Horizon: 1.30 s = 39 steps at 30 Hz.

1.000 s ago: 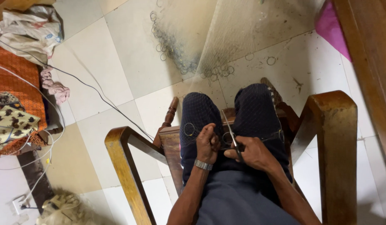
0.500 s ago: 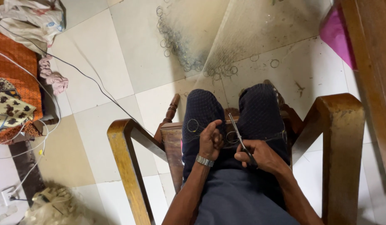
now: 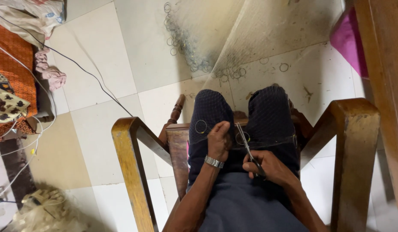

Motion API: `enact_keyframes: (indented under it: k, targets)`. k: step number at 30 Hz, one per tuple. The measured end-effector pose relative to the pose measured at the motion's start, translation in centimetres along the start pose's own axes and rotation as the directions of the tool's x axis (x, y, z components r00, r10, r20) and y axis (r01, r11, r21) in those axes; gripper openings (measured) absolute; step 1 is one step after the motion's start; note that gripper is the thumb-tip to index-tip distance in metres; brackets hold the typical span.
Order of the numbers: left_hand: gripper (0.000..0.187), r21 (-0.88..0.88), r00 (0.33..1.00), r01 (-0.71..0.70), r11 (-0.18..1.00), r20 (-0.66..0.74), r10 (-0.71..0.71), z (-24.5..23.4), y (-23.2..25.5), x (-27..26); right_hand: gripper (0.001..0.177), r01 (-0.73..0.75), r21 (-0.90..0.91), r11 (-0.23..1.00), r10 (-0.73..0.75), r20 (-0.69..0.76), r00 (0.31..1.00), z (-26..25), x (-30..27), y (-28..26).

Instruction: Repairing a fishing net using scissors and a weaving tool

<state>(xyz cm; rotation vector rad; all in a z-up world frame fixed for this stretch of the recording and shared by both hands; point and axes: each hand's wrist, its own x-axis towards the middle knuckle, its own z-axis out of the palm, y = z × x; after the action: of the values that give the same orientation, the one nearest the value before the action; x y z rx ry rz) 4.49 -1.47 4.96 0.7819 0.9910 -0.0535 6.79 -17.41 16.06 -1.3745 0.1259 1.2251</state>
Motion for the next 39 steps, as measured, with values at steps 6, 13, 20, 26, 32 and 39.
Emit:
enact_keyframes:
  k: [6, 13, 20, 26, 32, 39]
  targets:
    - [0.007, -0.082, 1.000, -0.015, 0.997, -0.028, 0.013, -0.5, 0.2, -0.4, 0.022, 0.012, -0.017, 1.000, -0.012, 0.019, 1.000, 1.3, 0.0, 0.0]
    - [0.006, -0.092, 1.000, 0.001, 0.996, -0.003, -0.002, -1.2, -0.2, -0.1, 0.024, -0.014, -0.036, 0.999, 0.015, 0.022, 1.000, 2.2, 0.1, -0.9]
    - [0.005, -0.112, 1.000, -0.004, 0.994, 0.005, 0.005, -1.3, 0.4, -0.3, 0.026, -0.056, -0.067, 0.996, 0.056, 0.005, 0.998, 3.3, 0.7, -1.4]
    - [0.006, -0.134, 1.000, -0.014, 0.991, 0.022, 0.017, -1.6, 0.6, -0.3, 0.027, -0.117, -0.099, 0.988, 0.113, -0.040, 0.993, 4.3, 0.9, -2.1]
    - [0.006, -0.126, 0.998, -0.020, 0.992, 0.059, 0.028, -1.8, 0.7, -0.4, 0.023, -0.122, -0.127, 0.984, 0.111, -0.092, 0.990, 4.6, 1.9, -2.2]
    - [0.008, -0.083, 0.996, -0.043, 0.996, 0.079, 0.050, -2.4, 0.2, 0.1, 0.031, -0.106, -0.467, 0.878, 0.032, -0.165, 0.986, 5.4, 2.9, -3.6]
